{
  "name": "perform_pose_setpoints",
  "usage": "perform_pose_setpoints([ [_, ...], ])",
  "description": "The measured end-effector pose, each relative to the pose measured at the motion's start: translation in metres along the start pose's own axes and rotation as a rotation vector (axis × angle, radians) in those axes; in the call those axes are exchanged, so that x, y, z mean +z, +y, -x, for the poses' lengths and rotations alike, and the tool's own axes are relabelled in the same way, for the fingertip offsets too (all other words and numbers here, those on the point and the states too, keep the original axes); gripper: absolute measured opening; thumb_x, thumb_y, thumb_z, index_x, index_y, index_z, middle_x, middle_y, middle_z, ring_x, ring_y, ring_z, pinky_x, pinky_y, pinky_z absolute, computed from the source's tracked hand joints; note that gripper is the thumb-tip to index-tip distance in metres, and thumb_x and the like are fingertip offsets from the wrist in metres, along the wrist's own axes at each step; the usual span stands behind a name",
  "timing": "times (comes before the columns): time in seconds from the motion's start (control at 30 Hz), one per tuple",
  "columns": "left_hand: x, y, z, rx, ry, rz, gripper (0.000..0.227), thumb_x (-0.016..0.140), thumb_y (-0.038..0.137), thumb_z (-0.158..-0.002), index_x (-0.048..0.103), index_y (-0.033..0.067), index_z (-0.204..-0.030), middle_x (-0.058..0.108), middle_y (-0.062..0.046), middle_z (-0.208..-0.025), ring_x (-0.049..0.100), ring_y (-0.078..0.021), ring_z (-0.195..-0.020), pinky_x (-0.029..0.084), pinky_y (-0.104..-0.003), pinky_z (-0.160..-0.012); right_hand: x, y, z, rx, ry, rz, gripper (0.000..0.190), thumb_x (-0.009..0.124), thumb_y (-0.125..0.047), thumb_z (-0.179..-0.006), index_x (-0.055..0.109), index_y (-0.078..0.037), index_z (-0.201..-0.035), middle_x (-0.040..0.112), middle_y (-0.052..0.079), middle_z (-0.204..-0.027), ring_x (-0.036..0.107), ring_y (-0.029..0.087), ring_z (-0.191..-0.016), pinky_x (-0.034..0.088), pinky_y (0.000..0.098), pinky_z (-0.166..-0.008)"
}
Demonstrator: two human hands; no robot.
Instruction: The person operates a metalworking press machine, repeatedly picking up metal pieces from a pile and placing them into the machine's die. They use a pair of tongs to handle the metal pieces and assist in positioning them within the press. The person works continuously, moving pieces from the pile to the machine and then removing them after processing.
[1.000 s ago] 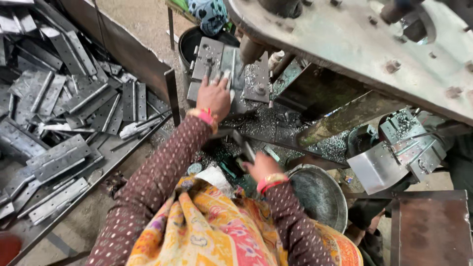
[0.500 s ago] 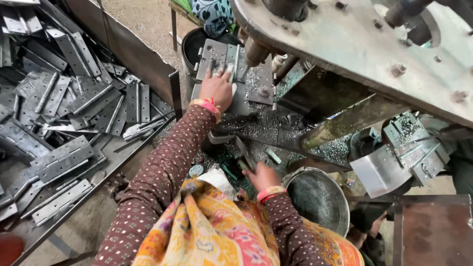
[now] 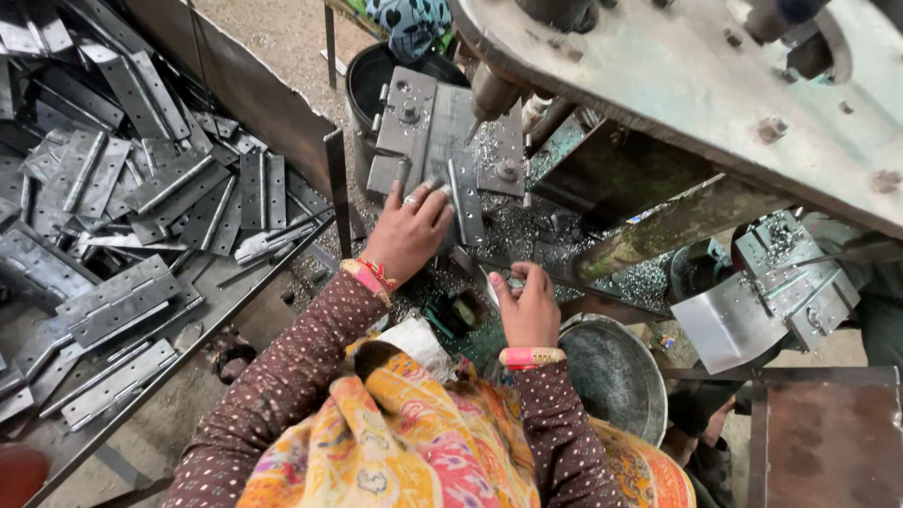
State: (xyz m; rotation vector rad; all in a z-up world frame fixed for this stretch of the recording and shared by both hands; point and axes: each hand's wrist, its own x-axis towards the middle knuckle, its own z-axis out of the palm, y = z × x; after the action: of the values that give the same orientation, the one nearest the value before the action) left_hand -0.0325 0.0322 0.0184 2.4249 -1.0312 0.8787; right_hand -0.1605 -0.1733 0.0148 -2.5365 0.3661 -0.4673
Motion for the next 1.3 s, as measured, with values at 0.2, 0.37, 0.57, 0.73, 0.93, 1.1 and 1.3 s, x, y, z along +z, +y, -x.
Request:
perform_pose_setpoints([
  [0.2, -0.007, 0.001, -0.038, -0.048, 0.305, 0.244, 0.012, 0.057, 0.013, -0.110, 0.062, 0.0020, -0.109, 0.060, -0.011, -0.117, 0.064, -0.0246, -0.102, 0.052, -0.051, -0.109, -0.001, 0.002, -0.001, 0.003, -0.028, 0.008, 0.046, 0.069, -0.047, -0.094, 0.059, -0.005, -0.112, 0.067, 0.011, -0.107, 0.074, 0.022, -0.078, 0.059, 0.0393, -0.068],
  [0.37, 0.022, -0.001, -0.053, -0.110, 0.033, -0.203, 0.018, 0.060, 0.023, -0.099, 0.066, 0.0067, -0.102, 0.060, -0.006, -0.099, 0.066, -0.0200, -0.090, 0.052, -0.054, -0.098, -0.002, -0.001, -0.002, 0.033, -0.080, 0.039, 0.046, 0.069, -0.047, -0.092, 0.061, -0.006, -0.111, 0.067, 0.010, -0.109, 0.073, 0.022, -0.077, 0.056, 0.0399, -0.068],
  [0.57, 0.015, -0.020, -0.018, -0.337, 0.047, -0.304, 0.054, 0.058, 0.043, -0.101, 0.066, -0.0026, -0.129, 0.057, -0.018, -0.137, 0.057, -0.0295, -0.124, 0.042, -0.054, -0.112, -0.003, 0.000, -0.003, 0.010, -0.127, 0.040, 0.046, 0.069, -0.048, -0.093, 0.062, -0.007, -0.113, 0.068, 0.010, -0.109, 0.072, 0.023, -0.076, 0.056, 0.0390, -0.073],
  [0.73, 0.017, -0.005, -0.013, -0.316, -0.322, -0.163, 0.047, 0.056, 0.037, -0.092, 0.070, 0.0028, -0.121, 0.055, -0.014, -0.143, 0.050, -0.0318, -0.134, 0.031, -0.059, -0.114, -0.001, 0.002, -0.005, 0.021, -0.181, 0.073, 0.048, 0.068, -0.050, -0.091, 0.063, -0.007, -0.113, 0.069, 0.011, -0.112, 0.072, 0.028, -0.085, 0.056, 0.0421, -0.077],
  [0.93, 0.040, 0.010, -0.022, -0.280, -0.315, -0.067, 0.040, 0.056, 0.026, -0.092, 0.071, 0.0014, -0.119, 0.055, -0.017, -0.145, 0.047, -0.0344, -0.139, 0.032, -0.061, -0.114, 0.004, 0.012, -0.003, -0.069, -0.189, 0.133, 0.050, 0.070, -0.052, -0.089, 0.066, -0.006, -0.109, 0.071, 0.014, -0.109, 0.069, 0.037, -0.098, 0.054, 0.0467, -0.081],
  [1.1, 0.037, 0.009, -0.025, -0.305, -0.317, -0.069, 0.039, 0.056, 0.024, -0.090, 0.073, 0.0008, -0.116, 0.056, -0.017, -0.143, 0.048, -0.0361, -0.136, 0.032, -0.061, -0.113, 0.046, 0.046, 0.032, 0.229, -0.498, 0.204, 0.054, 0.071, -0.056, -0.087, 0.063, -0.006, -0.108, 0.073, 0.014, -0.095, 0.075, 0.034, -0.082, 0.058, 0.0463, -0.076],
  [1.3, 0.036, 0.010, -0.013, -0.290, -0.277, -0.009, 0.033, 0.054, 0.027, -0.099, 0.075, 0.0019, -0.101, 0.058, -0.017, -0.140, 0.051, -0.0361, -0.135, 0.032, -0.061, -0.114, 0.090, 0.107, 0.056, -0.017, -0.397, 0.258, 0.044, 0.072, -0.043, -0.092, 0.059, -0.005, -0.111, 0.072, 0.024, -0.092, 0.069, 0.047, -0.086, 0.054, 0.0548, -0.074],
])
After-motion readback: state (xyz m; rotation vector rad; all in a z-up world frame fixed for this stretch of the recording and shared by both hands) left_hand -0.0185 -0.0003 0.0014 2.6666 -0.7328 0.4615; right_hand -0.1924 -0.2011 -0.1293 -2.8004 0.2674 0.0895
